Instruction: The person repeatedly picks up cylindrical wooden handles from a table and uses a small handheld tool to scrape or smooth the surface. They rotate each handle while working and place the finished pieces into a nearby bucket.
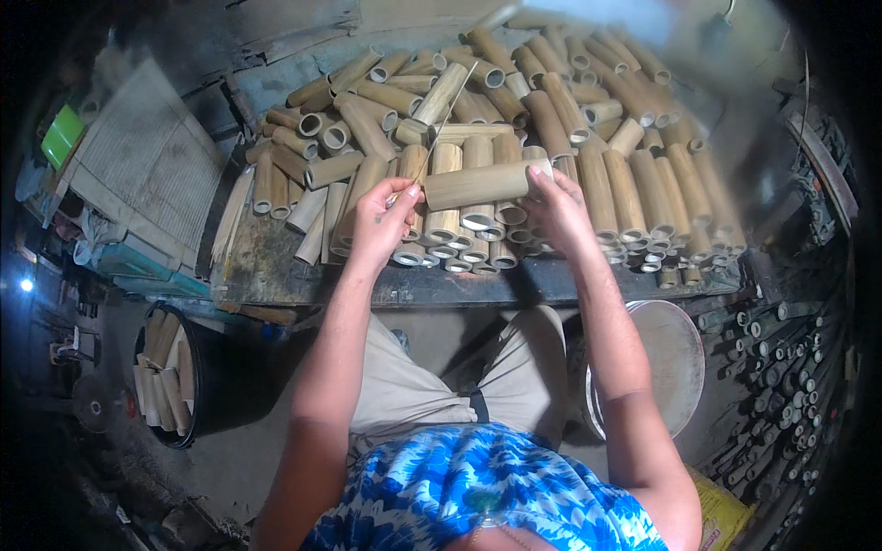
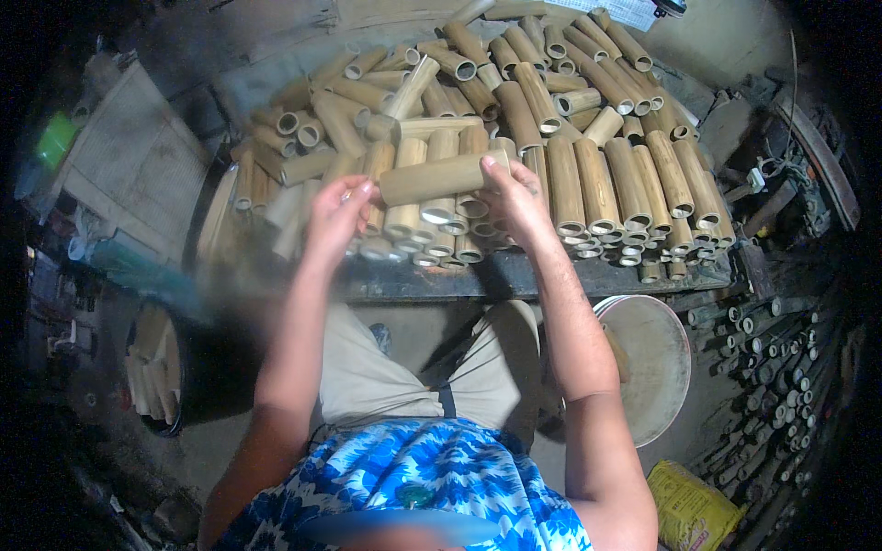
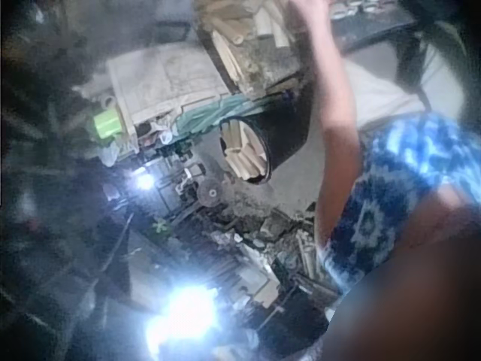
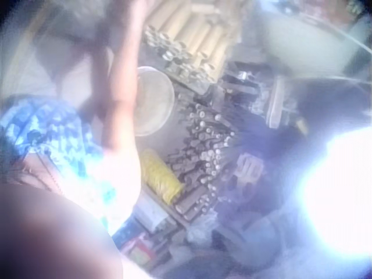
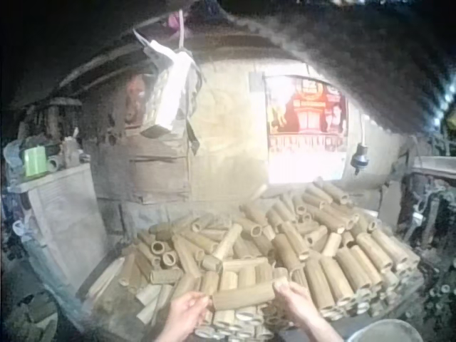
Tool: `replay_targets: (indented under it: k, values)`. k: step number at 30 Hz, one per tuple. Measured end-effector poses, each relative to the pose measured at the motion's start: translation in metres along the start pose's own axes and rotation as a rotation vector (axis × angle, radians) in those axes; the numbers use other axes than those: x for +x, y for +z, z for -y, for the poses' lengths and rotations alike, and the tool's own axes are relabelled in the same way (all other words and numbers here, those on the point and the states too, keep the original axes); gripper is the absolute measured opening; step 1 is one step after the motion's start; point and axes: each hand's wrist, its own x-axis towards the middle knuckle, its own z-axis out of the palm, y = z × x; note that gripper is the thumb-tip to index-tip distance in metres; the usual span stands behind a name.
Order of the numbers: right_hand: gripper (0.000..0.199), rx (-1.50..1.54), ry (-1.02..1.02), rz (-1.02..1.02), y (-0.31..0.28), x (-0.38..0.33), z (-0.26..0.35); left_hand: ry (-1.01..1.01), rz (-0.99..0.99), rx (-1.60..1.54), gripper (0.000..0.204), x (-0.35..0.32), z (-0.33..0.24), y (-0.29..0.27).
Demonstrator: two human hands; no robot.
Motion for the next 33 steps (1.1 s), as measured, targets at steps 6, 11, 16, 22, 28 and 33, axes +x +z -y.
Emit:
replay_targets:
  k: [6,11,16,22,28,33]
  values:
    - [0.036,-0.150,-0.050,0.073,-0.003,0.008,-0.005,0.114,0.048,0.177,0.021,0.010,-0.003,-0.010]
    - [0.036,-0.104,-0.093,0.114,-0.006,0.006,-0.009,0.290,0.051,0.477,0.022,0.014,-0.014,-0.020]
    - [0.038,-0.117,-0.074,0.106,-0.008,0.004,-0.008,0.355,0.005,0.642,0.024,0.015,-0.016,-0.014]
    - [0.035,-0.085,-0.057,0.130,-0.008,0.005,-0.008,0.332,0.022,0.663,0.024,0.019,-0.016,-0.014]
    - [0.038,-0.027,-0.036,0.126,-0.009,0.006,-0.010,0.387,0.043,0.671,0.020,0.020,-0.020,-0.011]
    - [0.039,-0.014,-0.042,0.104,-0.007,0.007,-0.011,0.407,0.065,0.693,0.018,0.019,-0.025,-0.010]
